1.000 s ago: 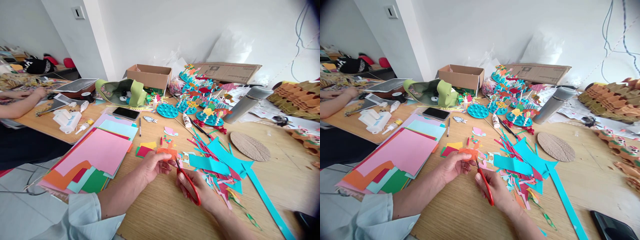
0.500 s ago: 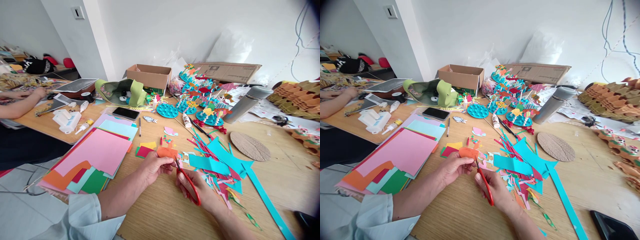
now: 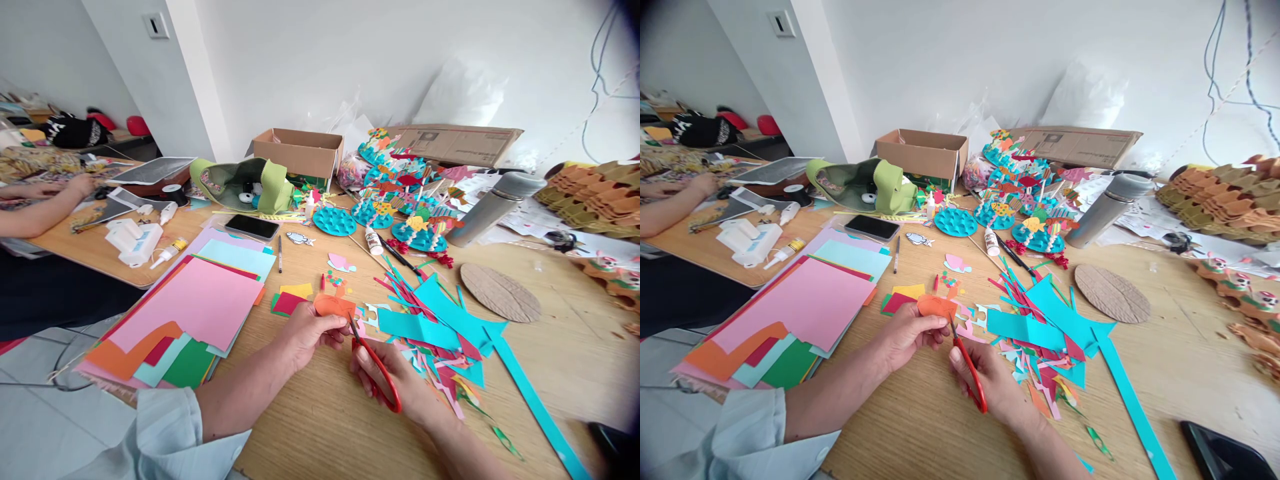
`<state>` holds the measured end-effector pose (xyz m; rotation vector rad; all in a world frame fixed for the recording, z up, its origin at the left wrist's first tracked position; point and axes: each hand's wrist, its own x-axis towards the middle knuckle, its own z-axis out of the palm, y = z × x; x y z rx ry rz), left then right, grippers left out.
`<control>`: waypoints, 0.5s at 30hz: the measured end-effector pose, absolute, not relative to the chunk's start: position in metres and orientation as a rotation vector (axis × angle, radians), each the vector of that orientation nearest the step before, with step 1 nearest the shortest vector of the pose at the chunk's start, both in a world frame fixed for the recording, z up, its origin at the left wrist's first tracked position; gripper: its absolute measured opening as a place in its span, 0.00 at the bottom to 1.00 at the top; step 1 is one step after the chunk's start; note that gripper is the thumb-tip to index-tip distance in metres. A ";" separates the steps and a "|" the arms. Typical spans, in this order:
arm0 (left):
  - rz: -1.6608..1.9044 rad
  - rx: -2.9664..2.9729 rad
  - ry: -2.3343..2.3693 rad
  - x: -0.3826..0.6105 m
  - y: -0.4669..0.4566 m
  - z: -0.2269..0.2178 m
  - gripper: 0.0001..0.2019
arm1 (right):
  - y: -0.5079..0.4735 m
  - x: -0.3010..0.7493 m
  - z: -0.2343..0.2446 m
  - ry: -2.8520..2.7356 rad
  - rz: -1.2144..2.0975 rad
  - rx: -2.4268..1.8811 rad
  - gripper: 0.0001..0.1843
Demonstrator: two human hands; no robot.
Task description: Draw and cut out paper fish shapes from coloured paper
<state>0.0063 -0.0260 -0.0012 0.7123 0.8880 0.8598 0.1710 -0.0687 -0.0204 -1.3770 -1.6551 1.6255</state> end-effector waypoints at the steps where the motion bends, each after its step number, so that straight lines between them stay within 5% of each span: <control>1: 0.856 0.715 0.890 0.006 -0.026 -0.001 0.07 | -0.069 0.171 -0.020 -1.647 1.635 -1.377 0.30; 15: 0.851 0.730 0.918 0.006 -0.026 0.000 0.08 | -0.069 0.171 -0.016 -1.644 1.623 -1.399 0.30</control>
